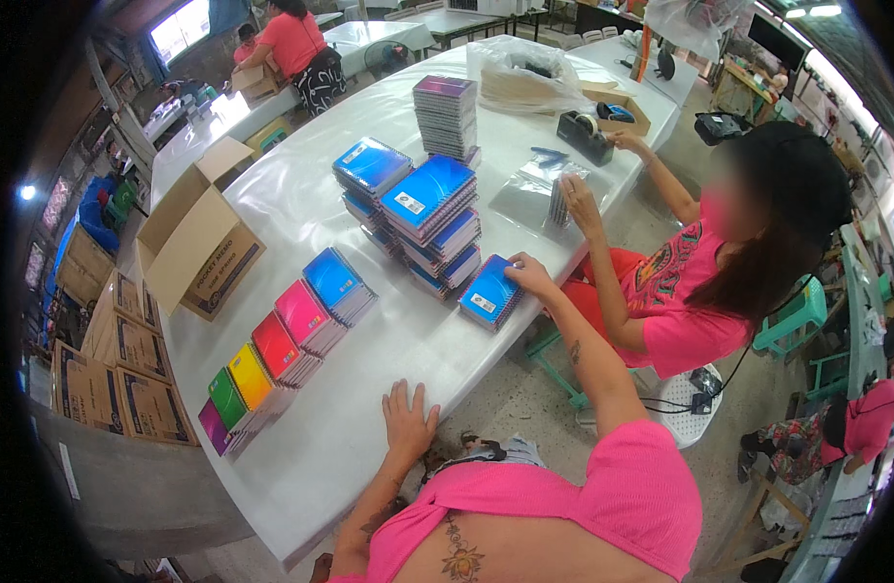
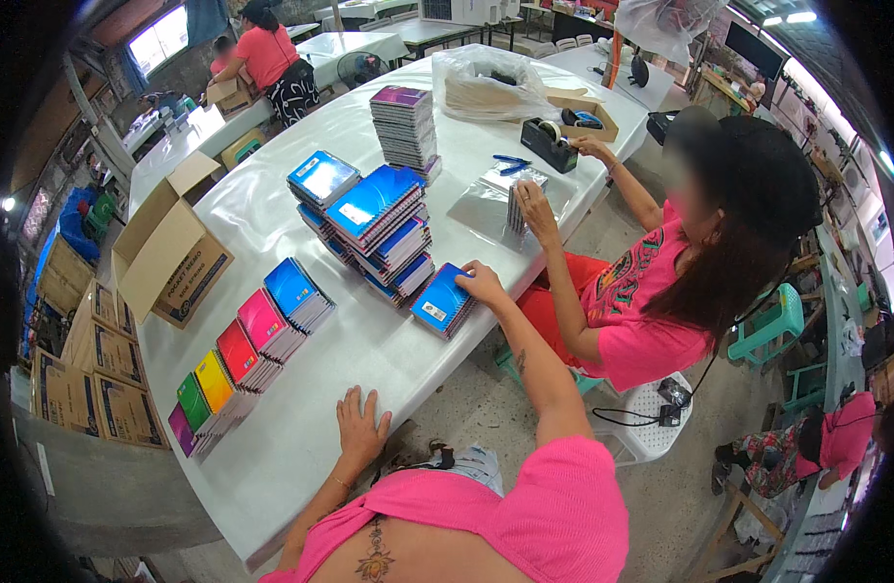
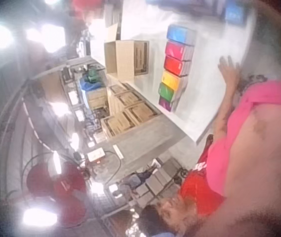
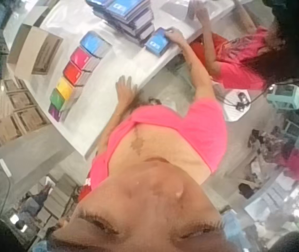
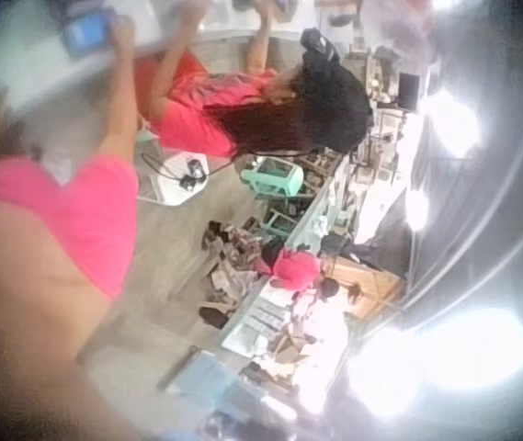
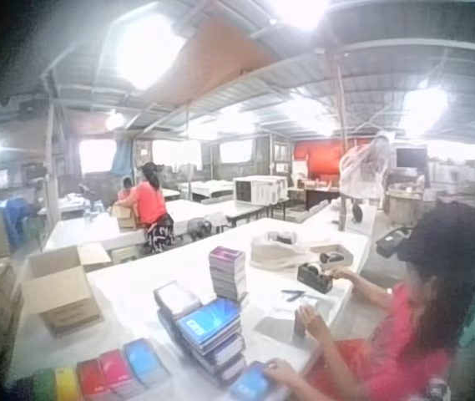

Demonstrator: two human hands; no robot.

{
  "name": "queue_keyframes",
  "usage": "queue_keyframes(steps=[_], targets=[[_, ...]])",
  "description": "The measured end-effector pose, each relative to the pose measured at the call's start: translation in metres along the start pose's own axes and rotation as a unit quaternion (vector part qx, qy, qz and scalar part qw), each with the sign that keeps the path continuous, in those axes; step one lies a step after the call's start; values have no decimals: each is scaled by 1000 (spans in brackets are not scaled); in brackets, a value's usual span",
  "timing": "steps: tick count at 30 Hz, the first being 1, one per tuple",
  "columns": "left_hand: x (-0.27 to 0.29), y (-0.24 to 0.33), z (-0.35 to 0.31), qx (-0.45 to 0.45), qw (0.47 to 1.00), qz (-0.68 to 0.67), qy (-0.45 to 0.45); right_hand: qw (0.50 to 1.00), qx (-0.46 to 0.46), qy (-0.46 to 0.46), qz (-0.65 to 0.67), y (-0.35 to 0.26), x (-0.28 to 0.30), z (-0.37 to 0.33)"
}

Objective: The person sorts a set of small notebooks of various colors into stacks and places them into a larger pile.

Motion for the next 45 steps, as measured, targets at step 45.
queue_keyframes(steps=[45], targets=[[2,-7,-1,21,998,-58,30,941,320,-110,9,-76,-210,-214]])
Point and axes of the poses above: each hand's wrist, its own z-axis towards the middle knuckle, its own x-axis out of the back of the hand, y = z × x, the point moved 4 cm from there along z, towards the middle knuckle, and after that the axes turned 9 degrees about -x, right-handed, at the moved point
